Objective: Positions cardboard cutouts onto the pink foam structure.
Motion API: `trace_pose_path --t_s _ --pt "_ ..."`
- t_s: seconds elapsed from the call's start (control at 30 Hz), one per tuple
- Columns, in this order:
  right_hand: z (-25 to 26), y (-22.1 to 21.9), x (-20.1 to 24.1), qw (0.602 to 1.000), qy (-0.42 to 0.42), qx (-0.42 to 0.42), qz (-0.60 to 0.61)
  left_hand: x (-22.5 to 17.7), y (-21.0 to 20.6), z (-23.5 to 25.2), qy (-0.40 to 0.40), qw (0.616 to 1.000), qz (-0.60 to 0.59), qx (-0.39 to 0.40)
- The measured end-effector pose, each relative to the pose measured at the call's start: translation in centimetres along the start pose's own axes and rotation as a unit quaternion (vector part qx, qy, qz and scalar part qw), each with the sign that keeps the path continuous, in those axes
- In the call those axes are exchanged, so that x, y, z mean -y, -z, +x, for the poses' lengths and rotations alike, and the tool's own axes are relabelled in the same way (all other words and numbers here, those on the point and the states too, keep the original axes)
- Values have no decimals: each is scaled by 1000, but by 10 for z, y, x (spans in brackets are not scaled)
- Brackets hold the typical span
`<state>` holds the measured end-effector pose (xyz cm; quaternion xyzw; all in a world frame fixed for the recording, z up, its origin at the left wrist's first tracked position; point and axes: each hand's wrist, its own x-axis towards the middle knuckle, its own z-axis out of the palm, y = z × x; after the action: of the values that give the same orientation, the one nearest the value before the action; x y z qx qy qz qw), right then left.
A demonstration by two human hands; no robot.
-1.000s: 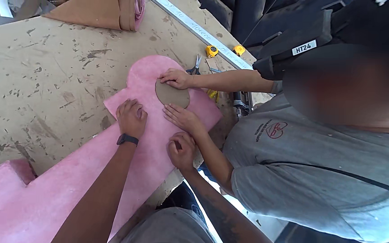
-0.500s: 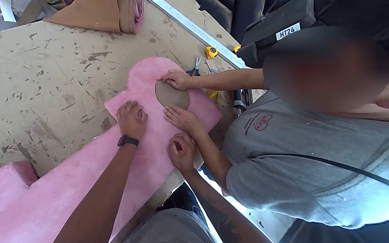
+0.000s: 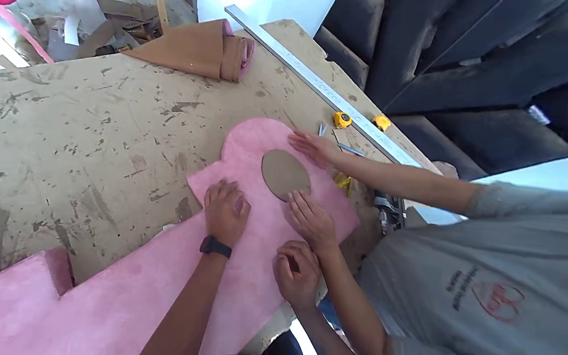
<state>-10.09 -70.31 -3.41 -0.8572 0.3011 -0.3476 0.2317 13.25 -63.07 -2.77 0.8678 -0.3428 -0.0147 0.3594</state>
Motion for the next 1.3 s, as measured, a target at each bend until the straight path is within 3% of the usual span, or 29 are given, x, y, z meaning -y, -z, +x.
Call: trace_pose_path --t_s 0.1,0.23,0.37,0.43,0.57,0.67,0.73,0.87,1.3 --pt "3 1 -3 1000 4 26 -14 2 -1 0 7 1000 -21 -3" --pt "-21 -2 -75 998 34 58 -19 3 -2 3 5 1000 -23 -6" --pt "12 7 -9 994 -40 98 13 3 2 3 -1 999 -51 -9" --pt "61 8 0 990 -59 113 65 5 3 7 0 997 -70 -23" --pt "213 -5 12 983 -22 131 -130 8 3 6 2 996 -86 -24" --pt "315 -48 -1 971 12 116 -208 7 4 6 5 996 -90 -26" --pt "345 -92 -22 963 1 135 -232 8 4 6 6 996 -88 -25" --pt "325 -164 -59 922 -40 225 -313 8 6 8 11 995 -90 -30" --pt "324 -163 -52 915 -50 230 -326 6 2 7 0 998 -43 -36"
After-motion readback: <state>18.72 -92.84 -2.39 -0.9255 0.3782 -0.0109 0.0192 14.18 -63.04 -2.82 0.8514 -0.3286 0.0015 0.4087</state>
